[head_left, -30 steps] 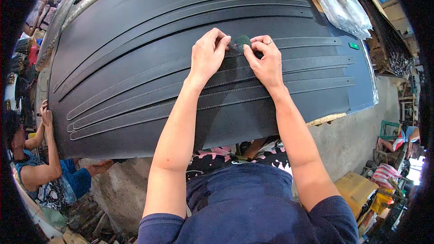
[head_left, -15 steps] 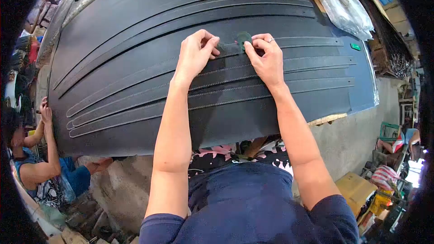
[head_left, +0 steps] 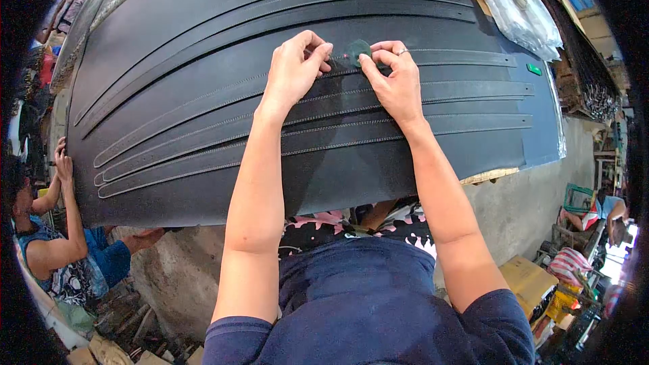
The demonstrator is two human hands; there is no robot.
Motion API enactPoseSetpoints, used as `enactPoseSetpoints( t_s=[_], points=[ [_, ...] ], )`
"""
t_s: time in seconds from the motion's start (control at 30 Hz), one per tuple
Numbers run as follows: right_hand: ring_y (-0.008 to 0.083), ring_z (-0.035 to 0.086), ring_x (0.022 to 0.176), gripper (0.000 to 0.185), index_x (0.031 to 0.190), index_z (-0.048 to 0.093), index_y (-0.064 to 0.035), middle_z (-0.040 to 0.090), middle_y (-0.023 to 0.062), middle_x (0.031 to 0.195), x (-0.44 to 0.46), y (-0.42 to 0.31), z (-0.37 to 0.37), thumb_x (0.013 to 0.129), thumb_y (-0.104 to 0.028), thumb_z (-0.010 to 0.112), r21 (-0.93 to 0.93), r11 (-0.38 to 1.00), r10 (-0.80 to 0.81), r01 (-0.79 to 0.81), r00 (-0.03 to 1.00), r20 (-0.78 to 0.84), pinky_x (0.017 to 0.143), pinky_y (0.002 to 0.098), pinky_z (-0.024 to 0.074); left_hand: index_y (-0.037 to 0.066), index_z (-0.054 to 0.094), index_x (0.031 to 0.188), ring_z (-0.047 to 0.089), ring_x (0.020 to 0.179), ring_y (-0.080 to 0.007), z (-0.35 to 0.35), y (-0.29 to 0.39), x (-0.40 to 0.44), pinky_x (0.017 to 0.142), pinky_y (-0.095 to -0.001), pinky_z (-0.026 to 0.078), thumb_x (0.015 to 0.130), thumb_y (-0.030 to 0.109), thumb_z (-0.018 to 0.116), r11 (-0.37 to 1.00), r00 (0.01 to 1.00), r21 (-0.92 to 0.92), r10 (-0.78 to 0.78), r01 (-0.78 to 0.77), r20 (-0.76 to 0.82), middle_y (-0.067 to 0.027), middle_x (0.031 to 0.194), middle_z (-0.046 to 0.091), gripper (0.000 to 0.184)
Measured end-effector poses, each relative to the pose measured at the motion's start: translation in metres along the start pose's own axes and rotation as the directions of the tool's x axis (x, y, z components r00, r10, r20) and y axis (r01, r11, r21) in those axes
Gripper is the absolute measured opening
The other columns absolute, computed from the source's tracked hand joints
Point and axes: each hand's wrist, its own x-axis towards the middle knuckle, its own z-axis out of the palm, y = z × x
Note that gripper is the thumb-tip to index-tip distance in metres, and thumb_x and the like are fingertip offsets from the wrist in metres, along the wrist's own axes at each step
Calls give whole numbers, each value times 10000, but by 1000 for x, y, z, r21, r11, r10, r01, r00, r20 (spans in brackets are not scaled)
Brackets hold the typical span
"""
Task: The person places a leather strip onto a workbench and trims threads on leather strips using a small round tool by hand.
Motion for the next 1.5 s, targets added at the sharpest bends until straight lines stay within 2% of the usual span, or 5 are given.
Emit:
enactPoseSetpoints(
  t_s=[0.6,0.73,0.87,1.03,1.5],
  points=[
    [262,612,841,234,766,647,26,628,125,940,1,-1,-4,800,-191,728,91,989,119,-118,993,-4,695,336,483,-5,599,934,680,754,-148,-1,-7,5,643,-263,532,962,188,560,989,980,-132,38,-65,-196,-79,858,673,199],
    [148,609,692,215,813,654,33,631,97,880,5,7,-12,854,-174,700,214,954,242,-209,960,-143,631,276,477,66,661,1024,672,855,-184,-3,-16,7,647,-293,535,898,82,607,905,867,333,376,-266,-328,-95,985,664,138],
    [115,590,648,228,819,651,34,619,71,761,8,24,-23,865,-183,700,159,954,284,-255,937,-203,603,262,463,127,725,1013,565,953,-235,14,-11,1,819,-363,483,817,-39,596,666,782,595,616,-450,-98,-101,1078,593,287],
    [134,587,645,246,775,623,39,623,82,760,5,22,-24,857,-180,701,180,948,294,-262,938,-182,608,283,459,174,722,1105,534,952,-275,26,-5,-10,887,-372,452,851,-33,478,689,875,562,463,-457,143,-102,957,531,409],
    [273,605,857,197,727,646,-9,659,103,879,5,19,-14,803,-180,706,-47,997,-65,66,998,18,777,380,457,39,720,1015,555,700,-172,16,-13,0,664,-306,480,791,122,733,891,940,382,315,-246,-129,-85,847,573,239]
  ],
)
